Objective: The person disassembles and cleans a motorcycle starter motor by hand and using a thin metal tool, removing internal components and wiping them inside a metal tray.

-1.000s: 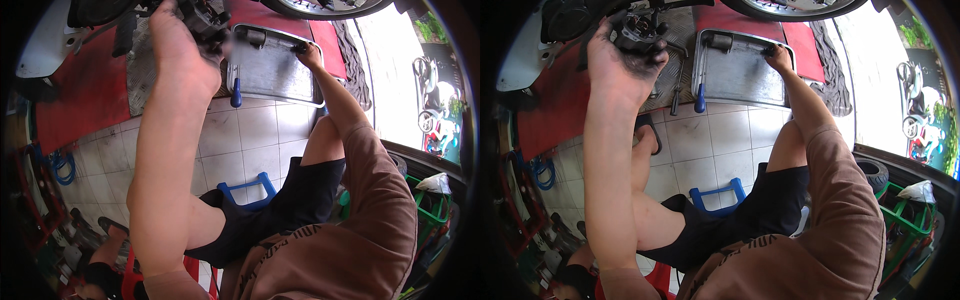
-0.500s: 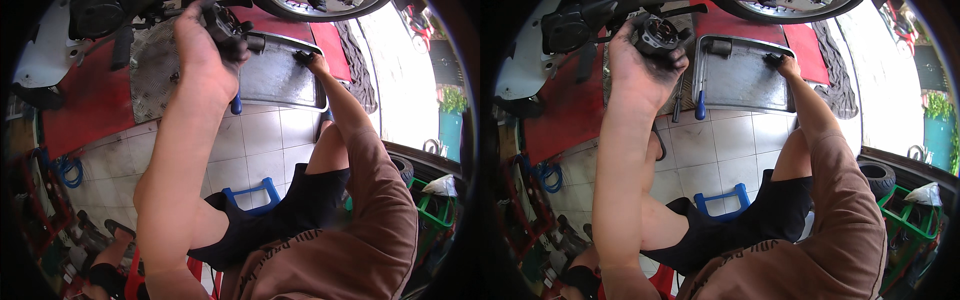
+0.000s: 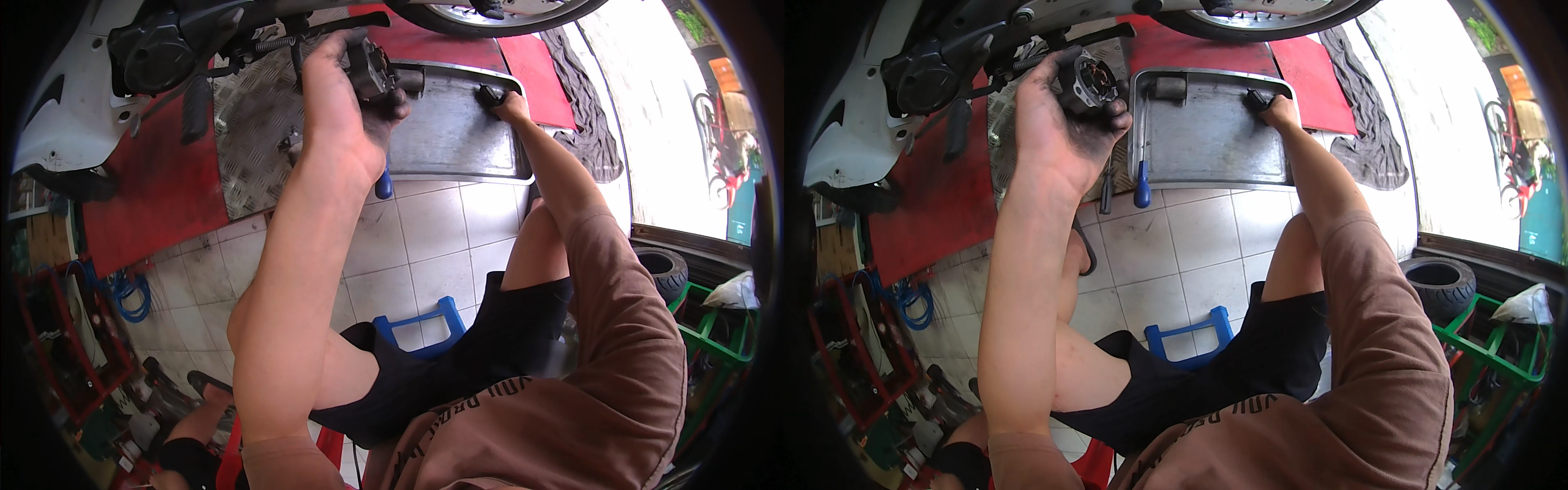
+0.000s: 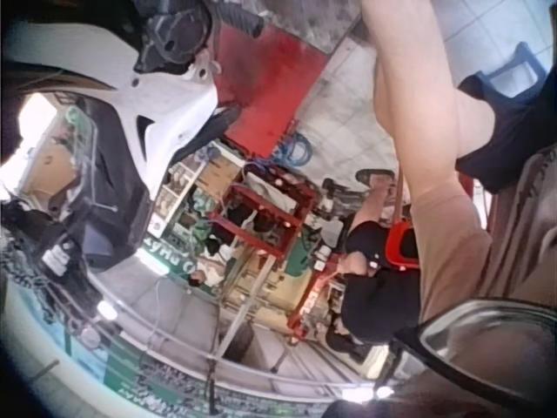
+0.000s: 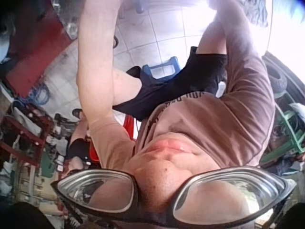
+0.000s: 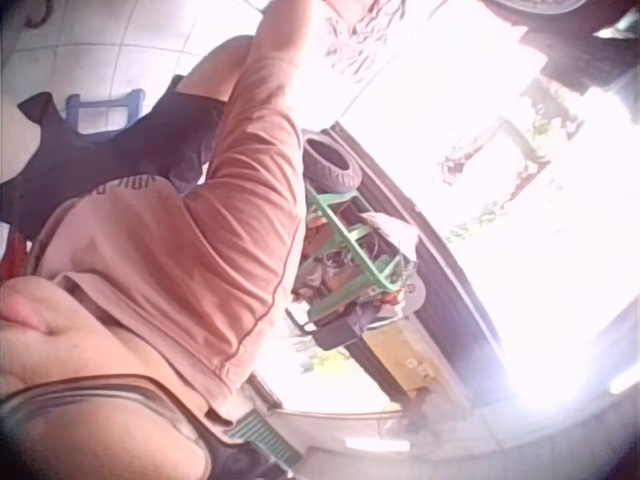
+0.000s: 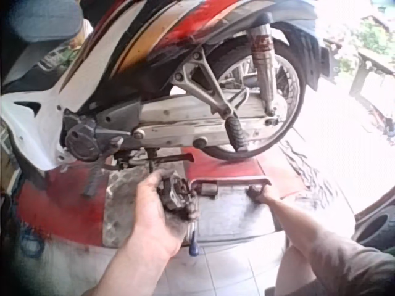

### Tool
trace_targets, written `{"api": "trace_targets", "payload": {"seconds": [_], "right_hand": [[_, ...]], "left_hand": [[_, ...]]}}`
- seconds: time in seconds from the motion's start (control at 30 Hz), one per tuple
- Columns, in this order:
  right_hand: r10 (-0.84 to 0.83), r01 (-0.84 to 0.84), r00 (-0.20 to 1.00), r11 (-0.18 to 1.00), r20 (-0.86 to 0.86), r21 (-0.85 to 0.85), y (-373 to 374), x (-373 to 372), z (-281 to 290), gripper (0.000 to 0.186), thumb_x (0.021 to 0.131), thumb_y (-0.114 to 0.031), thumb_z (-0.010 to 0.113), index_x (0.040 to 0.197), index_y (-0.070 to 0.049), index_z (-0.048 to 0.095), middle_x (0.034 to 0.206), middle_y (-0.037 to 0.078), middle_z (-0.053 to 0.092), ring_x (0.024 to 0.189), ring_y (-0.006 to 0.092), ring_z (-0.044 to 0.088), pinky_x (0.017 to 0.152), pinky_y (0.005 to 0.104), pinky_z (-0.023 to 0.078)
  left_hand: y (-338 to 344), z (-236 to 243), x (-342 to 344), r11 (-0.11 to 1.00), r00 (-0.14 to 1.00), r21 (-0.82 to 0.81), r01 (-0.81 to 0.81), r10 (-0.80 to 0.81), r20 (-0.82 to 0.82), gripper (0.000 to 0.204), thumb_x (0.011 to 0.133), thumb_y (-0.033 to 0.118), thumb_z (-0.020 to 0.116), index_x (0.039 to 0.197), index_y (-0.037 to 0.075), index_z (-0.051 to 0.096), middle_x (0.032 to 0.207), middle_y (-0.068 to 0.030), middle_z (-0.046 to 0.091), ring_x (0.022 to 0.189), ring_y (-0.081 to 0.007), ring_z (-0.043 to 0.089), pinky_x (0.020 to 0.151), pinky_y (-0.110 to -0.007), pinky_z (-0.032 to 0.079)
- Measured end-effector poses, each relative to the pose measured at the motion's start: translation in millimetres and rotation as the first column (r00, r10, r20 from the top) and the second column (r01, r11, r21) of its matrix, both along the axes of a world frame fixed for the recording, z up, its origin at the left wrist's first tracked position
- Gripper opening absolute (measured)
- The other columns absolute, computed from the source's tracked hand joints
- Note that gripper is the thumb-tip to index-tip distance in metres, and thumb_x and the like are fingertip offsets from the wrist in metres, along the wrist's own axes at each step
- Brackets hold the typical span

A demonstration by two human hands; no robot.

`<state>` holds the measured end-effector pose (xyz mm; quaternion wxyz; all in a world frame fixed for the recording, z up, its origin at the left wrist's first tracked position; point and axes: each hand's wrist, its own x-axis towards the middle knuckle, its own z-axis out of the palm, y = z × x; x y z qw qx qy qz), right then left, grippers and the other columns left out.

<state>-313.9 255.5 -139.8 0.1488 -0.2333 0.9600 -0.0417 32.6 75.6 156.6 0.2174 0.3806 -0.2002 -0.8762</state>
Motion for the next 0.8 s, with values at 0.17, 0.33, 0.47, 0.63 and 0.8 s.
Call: {"api": "trace_targets", "payload": {"seconds": [0.17,0.33,0.47,0.63,0.8], "right_hand": [[-0.101,0.102,0.995,0.994,-0.003,0.028,-10,5,5,0.069,0.059,-0.050,0.084,0.097,0.005,0.067,0.099,0.018,0.069,0.095,0.0286,0.067,0.084,0.0360,0.053],[0.026,-0.019,0.984,0.999,0.175,-0.046,-50,30,18,0.063,0.060,-0.047,0.085,0.095,0.002,0.066,0.100,0.020,0.068,0.096,0.0289,0.067,0.084,0.0358,0.053],[0.200,-0.180,0.973,0.970,0.116,-0.165,-59,38,11,0.053,0.059,-0.039,0.085,0.091,-0.001,0.067,0.095,0.018,0.069,0.092,0.0311,0.066,0.083,0.0370,0.052],[0.301,-0.287,0.954,0.917,0.009,-0.278,-69,41,6,0.036,0.061,-0.030,0.082,0.083,-0.003,0.070,0.082,0.017,0.068,0.080,0.0313,0.067,0.073,0.0389,0.052],[0.351,-0.350,0.935,0.888,-0.052,-0.298,-75,46,7,0.037,0.061,-0.030,0.082,0.083,-0.004,0.068,0.083,0.017,0.068,0.083,0.0333,0.065,0.076,0.0404,0.052]], "left_hand": [[1,0,-3,1.000,0.999,-0.012,0.022,-0.023,-0.033,0.024,0.085,0.029,0.055,0.084,0.005,0.055,0.075,-0.0093,0.053,0.061,-0.0222,0.046,0.056,-0.033,0.037],[-2,-2,3,0.998,0.997,-0.007,0.068,-0.068,-0.040,0.023,0.086,0.029,0.055,0.085,0.006,0.055,0.074,-0.0069,0.051,0.061,-0.0215,0.045,0.055,-0.032,0.035],[0,-4,1,0.998,0.995,0.005,0.059,-0.058,-0.078,0.021,0.084,0.027,0.056,0.085,0.006,0.055,0.074,-0.0068,0.050,0.061,-0.0216,0.045,0.055,-0.032,0.034],[-2,-1,3,0.998,0.994,-0.016,0.065,-0.066,-0.082,0.020,0.084,0.027,0.057,0.084,0.006,0.056,0.074,-0.0067,0.051,0.061,-0.0216,0.045,0.055,-0.032,0.034],[-2,-1,4,0.996,0.993,-0.016,0.086,-0.087,-0.083,0.020,0.084,0.027,0.056,0.084,0.007,0.056,0.074,-0.0064,0.051,0.061,-0.0212,0.045,0.055,-0.032,0.034]]}}
